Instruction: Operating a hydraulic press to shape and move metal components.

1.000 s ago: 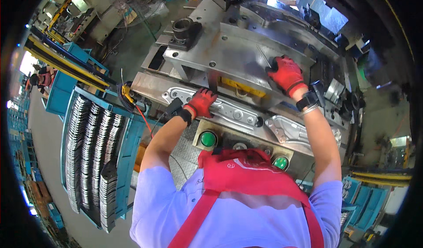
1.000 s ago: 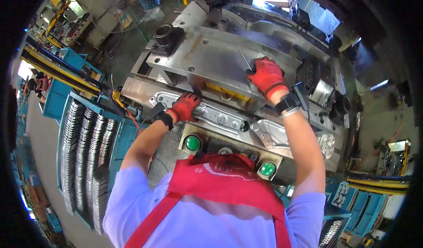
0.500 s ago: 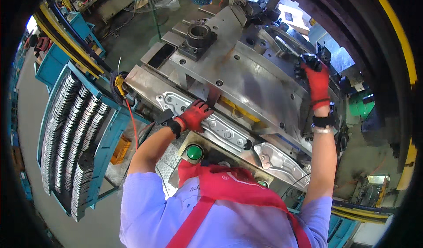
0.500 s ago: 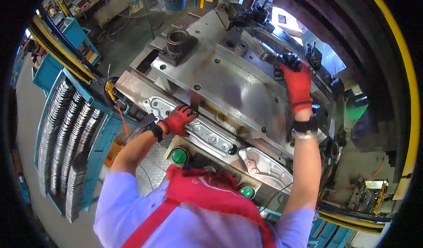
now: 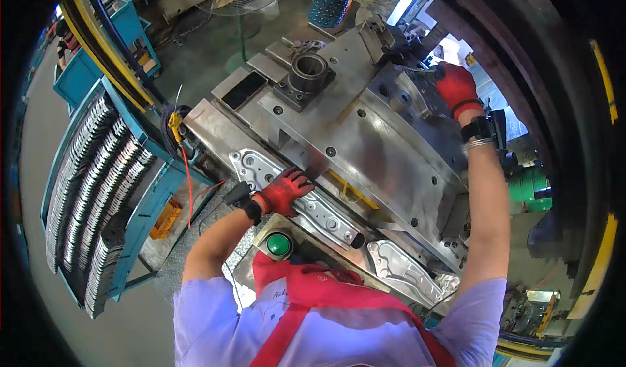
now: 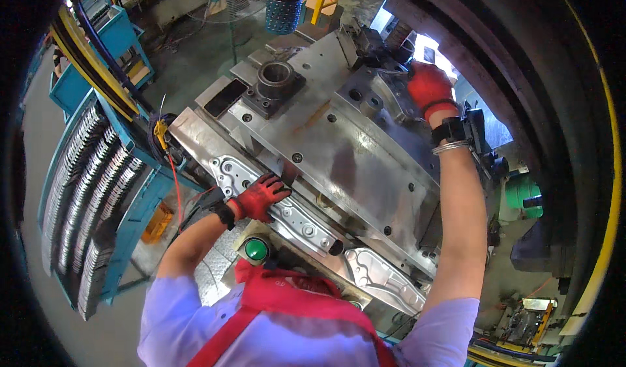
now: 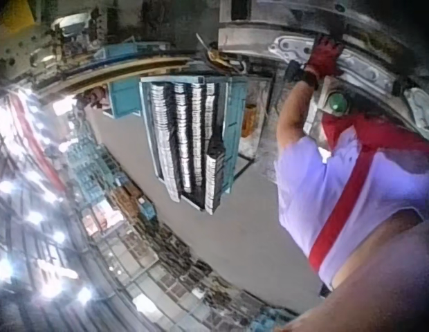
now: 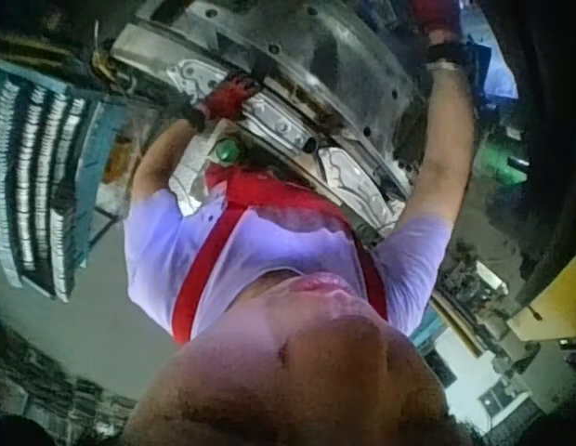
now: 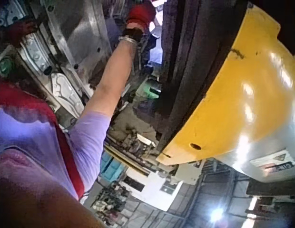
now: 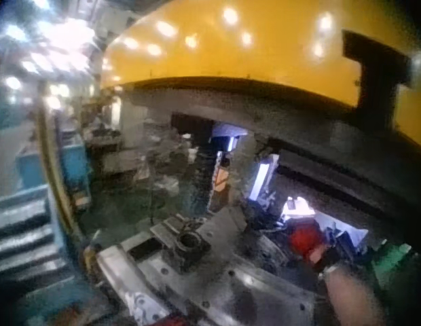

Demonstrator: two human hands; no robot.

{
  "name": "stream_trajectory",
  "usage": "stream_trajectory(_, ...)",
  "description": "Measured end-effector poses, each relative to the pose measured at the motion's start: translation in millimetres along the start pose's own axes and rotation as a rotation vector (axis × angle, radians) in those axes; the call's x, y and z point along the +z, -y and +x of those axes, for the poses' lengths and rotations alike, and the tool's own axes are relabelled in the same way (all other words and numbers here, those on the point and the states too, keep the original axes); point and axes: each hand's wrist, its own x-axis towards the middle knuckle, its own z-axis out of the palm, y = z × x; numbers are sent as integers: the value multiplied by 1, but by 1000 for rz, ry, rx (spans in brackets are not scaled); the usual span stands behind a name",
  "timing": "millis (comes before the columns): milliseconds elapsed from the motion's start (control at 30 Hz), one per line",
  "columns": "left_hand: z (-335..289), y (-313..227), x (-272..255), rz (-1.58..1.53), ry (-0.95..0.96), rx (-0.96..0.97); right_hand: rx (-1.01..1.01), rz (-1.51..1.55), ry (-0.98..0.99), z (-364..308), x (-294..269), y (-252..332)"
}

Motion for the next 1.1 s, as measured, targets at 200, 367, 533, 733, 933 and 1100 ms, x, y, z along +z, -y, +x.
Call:
stream_trajectory(200,3,1,-4,-22,91,-25,-97,14,-175,35,13,-5)
stream_trajectory(367,3,0,-1,-20,74,-24,54,-8,-125,40,57,4)
stream_trajectory(533,4,1,-2,-13,79,-38,11,8,-47,42,59,13)
stream_trajectory(733,-2,0,1,-16,63,-30,18,-73,-171,42,17,4)
stream_trajectory(933,-2,2,6,-4,87,-32,157,3,-446,2,-1,2)
stream_trajectory(1100,0,-2,-1,24,105,-33,220,315,-504,-102,-5,49)
